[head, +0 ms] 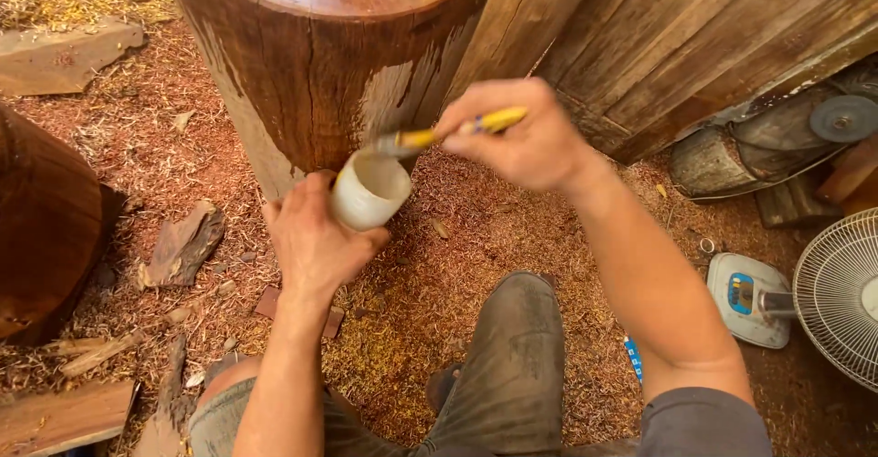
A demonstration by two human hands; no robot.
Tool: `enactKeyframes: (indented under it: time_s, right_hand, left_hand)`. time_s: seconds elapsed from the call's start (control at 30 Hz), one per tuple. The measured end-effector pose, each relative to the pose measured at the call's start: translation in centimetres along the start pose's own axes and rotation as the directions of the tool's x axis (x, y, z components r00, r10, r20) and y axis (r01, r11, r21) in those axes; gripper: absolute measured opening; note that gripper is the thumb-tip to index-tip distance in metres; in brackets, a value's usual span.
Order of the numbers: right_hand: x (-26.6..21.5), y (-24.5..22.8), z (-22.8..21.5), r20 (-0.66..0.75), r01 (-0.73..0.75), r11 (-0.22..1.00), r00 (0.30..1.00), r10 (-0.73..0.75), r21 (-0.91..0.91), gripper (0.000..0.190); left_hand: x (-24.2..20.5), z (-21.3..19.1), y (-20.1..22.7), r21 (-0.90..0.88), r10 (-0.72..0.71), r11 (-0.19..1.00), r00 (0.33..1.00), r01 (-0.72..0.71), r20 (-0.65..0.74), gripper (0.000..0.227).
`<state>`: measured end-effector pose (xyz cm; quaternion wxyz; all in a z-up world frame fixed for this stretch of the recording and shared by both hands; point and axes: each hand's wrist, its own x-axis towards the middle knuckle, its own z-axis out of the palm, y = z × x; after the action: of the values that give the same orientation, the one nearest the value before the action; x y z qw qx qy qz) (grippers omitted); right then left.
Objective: Applying a liquid coating, likely varnish or glue, to the cut surfaces and sides of logs using a paintbrush.
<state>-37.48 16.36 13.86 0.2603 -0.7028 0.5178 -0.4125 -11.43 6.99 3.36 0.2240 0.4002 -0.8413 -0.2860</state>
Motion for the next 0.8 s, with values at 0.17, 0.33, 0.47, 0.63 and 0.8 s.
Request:
enactKeyframes:
  time_s: [0.17,0.33,0.47,0.63,0.8]
  right_hand:
    - [-1.6,-3.9,-4.9,-0.196,0.172,0.977,0.961,-0.194,-0.122,0.009]
    - [-5.1,-5.3,-2.6,-0.382,0.181,0.936,0.877,-0.293,-0.302,0.012]
    - [-4.0,-1.7,3.8,-0.069,0.392,0.834,0.89,-0.45,-0.387,0.016]
    - [-2.0,-1.3,3.8,-0.172,0.418,0.763,0.813,-0.557,-0.493,0.02]
    - [-4.2,-4.9,2.5,-0.242,0.328,0.623,0.718,-0.653,-0.71,0.019]
  left_hand:
    - [-1.0,-2.6,-1.2,0.046,-0.101,0.994,0.995,0.101,-0.005,0.082]
    - [-2.1,-6.2,-4.2,0.101,-0.157,0.98,0.98,0.17,-0.121,0.092]
    - [-2.6,-7.9,-6.0,0.125,-0.143,0.977,0.966,0.173,-0.215,0.091]
    - [-3.1,-7.8,-8.3,-0.088,-0.098,0.994,0.928,0.071,-0.36,0.071]
    - [-3.0,-7.5,-8.1,-0.075,-0.057,0.997,0.925,0.031,-0.375,0.071]
